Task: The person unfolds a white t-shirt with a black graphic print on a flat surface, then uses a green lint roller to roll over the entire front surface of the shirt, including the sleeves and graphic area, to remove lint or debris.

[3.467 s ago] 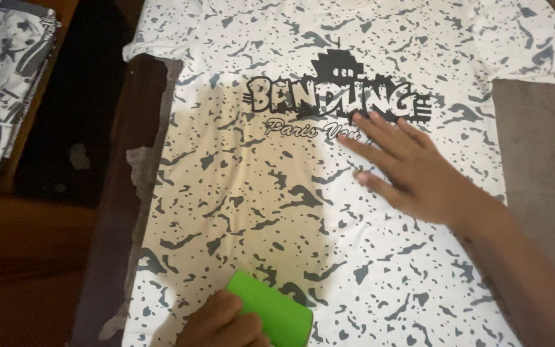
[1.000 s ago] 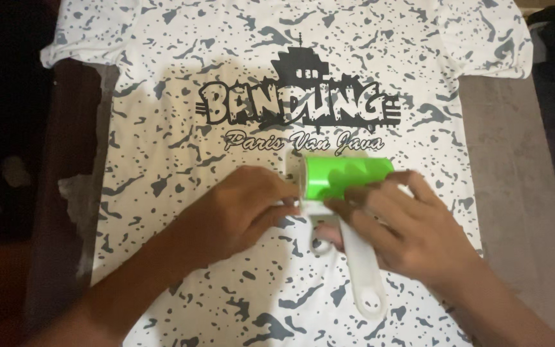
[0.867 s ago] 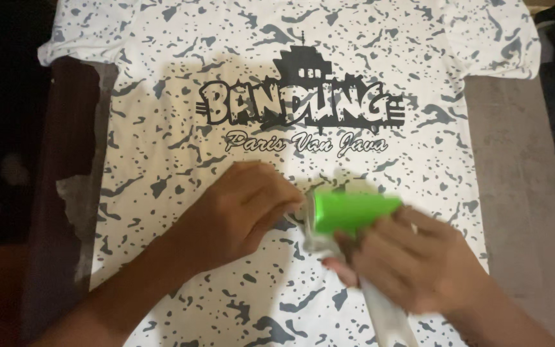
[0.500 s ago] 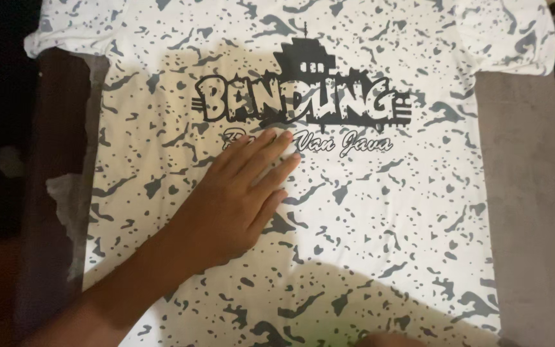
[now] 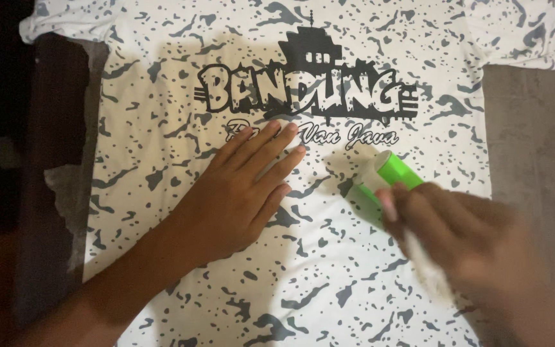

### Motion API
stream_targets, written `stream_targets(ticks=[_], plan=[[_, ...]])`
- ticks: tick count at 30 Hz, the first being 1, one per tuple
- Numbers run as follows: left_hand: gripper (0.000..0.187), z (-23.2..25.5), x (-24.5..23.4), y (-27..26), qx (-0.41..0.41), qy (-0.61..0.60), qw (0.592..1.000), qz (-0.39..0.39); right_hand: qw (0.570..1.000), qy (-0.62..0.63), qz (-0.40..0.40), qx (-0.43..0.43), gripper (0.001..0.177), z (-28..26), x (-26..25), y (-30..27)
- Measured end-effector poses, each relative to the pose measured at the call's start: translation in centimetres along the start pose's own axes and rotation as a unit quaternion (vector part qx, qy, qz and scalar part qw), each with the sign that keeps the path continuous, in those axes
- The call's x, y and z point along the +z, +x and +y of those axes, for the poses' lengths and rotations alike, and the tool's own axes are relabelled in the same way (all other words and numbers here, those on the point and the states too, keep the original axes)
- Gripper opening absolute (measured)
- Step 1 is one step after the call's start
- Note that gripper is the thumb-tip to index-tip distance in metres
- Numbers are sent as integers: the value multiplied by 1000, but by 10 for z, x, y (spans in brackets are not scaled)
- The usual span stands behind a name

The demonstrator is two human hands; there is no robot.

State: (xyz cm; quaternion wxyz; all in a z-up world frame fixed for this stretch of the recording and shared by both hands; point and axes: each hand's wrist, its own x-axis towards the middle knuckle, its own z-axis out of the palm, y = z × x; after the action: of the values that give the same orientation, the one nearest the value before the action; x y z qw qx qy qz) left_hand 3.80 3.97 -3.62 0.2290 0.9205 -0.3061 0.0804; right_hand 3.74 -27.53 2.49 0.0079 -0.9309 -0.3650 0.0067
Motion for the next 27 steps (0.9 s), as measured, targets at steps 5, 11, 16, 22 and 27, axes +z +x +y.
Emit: stream_targets(ticks=[5,11,16,22,27], plan=[[48,1,-1,-1,-2,11,1000,-1,983,110,9,-149,20,-40,6,-4],[47,2,1,0,-1,6,1000,3,950,273,-41,-146,22,-55,26,-20],[47,2,2,-3,-1,16,1000,0,932,331,-62,-133,24,-65,33,-19],[49,0,5,-3,-3,37,999,-2,921,371,-121,4,27,-56,36,-15],[49,0,4,-2,5,32,999,5,950,221,-89,202,22,-34,19,12]])
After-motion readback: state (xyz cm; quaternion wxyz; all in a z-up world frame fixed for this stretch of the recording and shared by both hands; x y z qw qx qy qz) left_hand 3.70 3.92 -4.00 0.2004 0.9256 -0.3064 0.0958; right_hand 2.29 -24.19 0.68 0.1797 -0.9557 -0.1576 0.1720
